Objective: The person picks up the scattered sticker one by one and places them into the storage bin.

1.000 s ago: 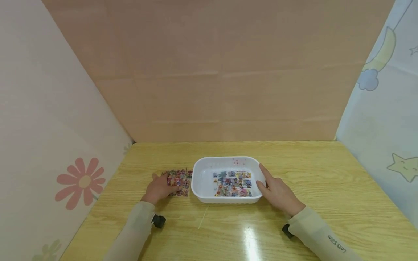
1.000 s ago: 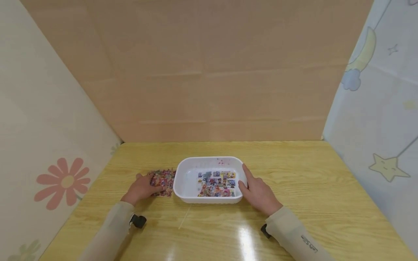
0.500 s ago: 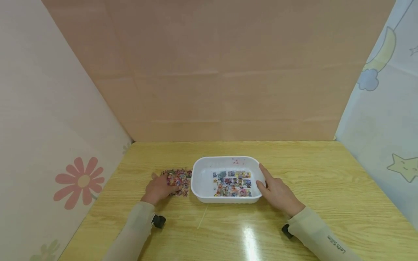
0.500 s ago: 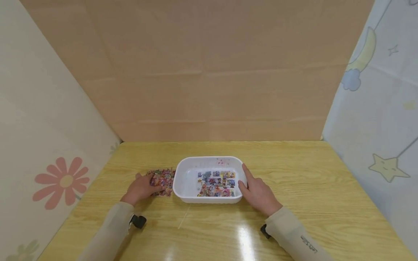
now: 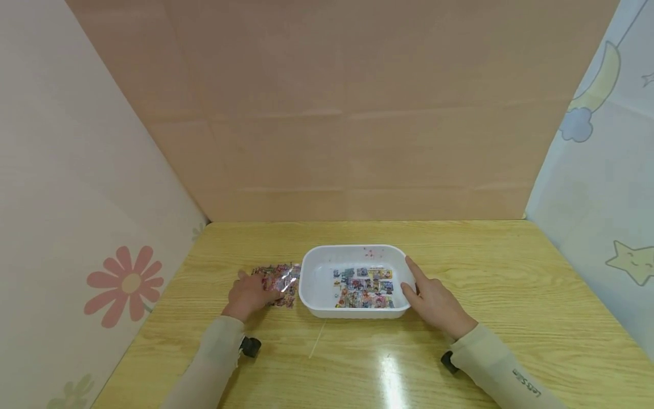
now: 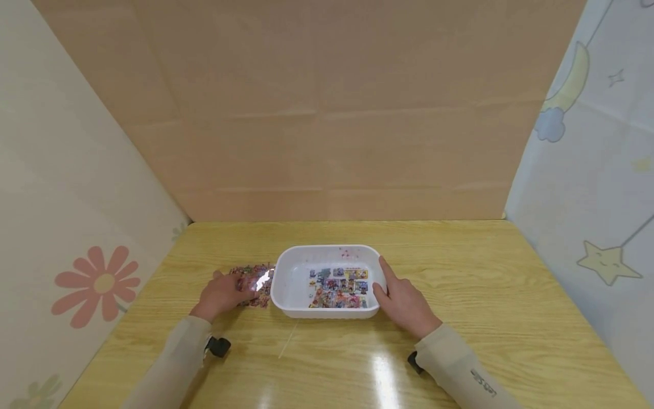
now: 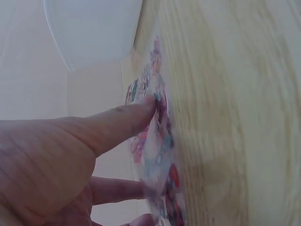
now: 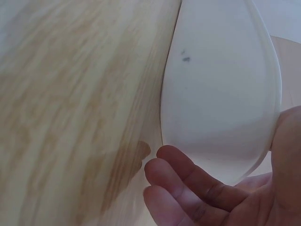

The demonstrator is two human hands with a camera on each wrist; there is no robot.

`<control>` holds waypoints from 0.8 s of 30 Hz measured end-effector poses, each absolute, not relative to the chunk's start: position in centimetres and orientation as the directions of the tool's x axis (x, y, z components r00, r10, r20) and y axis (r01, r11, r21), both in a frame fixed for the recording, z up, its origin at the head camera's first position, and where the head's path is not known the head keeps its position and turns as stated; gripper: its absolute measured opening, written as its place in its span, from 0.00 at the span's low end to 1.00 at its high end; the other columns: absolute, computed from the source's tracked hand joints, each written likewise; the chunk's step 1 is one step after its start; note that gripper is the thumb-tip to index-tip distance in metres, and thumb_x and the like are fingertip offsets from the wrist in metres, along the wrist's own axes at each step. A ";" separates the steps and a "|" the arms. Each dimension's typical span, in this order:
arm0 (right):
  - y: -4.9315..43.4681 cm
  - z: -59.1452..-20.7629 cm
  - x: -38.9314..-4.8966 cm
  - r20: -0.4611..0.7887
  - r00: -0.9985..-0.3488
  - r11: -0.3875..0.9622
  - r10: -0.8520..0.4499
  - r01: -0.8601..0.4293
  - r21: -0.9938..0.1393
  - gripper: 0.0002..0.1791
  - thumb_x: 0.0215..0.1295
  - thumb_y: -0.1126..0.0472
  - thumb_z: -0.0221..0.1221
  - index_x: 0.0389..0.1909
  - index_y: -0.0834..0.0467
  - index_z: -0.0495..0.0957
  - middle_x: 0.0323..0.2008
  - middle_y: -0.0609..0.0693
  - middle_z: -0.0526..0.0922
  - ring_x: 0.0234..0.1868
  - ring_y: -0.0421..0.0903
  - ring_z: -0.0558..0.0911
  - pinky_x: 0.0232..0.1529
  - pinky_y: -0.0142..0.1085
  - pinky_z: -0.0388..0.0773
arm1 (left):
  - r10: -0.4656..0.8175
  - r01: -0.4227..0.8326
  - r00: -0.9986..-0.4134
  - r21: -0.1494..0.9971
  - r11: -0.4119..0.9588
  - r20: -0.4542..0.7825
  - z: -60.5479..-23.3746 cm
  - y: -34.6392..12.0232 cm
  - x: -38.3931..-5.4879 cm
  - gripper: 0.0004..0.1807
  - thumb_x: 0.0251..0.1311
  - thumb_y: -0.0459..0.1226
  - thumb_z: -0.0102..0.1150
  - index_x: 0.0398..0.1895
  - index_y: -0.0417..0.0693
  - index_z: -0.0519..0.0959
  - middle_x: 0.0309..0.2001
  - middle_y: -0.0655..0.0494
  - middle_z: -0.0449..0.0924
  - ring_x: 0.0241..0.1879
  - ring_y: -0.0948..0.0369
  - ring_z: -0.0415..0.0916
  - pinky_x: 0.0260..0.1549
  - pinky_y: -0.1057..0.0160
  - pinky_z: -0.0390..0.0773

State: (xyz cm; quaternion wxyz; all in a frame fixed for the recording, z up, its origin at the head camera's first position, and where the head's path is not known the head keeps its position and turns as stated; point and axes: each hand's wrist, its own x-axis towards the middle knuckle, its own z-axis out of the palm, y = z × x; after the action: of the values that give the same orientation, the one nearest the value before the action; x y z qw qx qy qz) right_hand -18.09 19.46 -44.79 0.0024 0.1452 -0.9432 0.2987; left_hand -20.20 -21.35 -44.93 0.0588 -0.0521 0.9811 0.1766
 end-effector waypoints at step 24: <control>19.4 -44.7 -17.9 0.080 -0.959 0.772 -0.273 -0.268 -0.577 0.38 0.77 0.52 0.50 0.78 0.66 0.47 0.23 0.47 0.76 0.19 0.41 0.69 0.22 0.35 0.66 | -0.130 -0.180 -0.980 0.391 0.903 -0.151 -44.4 -21.3 -20.1 0.57 0.51 0.54 0.74 0.70 0.24 0.55 0.60 0.21 0.64 0.53 0.29 0.71 0.49 0.30 0.71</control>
State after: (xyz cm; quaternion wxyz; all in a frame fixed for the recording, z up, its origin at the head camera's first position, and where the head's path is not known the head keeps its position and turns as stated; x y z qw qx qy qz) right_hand -17.86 19.42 -44.71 -0.0044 0.1435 -0.9412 0.3060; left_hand -20.06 -21.27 -44.36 0.0608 -0.0794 0.9735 0.2058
